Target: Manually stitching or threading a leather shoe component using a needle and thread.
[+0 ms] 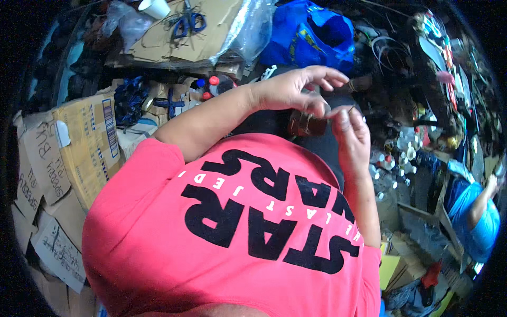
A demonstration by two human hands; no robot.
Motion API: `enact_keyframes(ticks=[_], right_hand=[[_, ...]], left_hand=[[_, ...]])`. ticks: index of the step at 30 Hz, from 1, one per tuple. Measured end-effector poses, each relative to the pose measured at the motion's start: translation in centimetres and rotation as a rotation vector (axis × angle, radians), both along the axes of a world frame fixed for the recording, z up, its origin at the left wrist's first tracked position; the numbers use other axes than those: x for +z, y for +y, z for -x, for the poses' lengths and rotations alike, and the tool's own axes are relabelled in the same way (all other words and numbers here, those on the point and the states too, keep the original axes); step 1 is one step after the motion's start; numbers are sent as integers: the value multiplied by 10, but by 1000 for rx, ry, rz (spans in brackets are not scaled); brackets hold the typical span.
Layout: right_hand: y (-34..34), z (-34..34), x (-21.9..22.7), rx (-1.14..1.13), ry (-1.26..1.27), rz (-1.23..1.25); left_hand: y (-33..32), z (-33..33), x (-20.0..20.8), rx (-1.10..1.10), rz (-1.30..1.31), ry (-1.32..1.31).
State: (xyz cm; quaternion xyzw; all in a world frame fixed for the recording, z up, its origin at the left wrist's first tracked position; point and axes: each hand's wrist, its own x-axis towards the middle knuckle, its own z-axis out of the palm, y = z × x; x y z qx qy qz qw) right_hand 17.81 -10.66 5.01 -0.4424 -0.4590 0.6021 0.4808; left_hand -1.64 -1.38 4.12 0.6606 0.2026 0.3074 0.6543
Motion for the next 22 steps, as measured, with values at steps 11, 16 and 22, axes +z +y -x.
enact_keyframes(ticks=[11, 16, 22], right_hand=[[8, -22, 26, -156, 31, -47], [9, -76, 20, -300, -517, -238], [13, -118, -8, -351, -475, -62]], left_hand=[[-11, -26, -22, 54, -538, 354], [27, 18, -5, 345, -525, 323], [71, 185, -9, 1031, -791, 1158]])
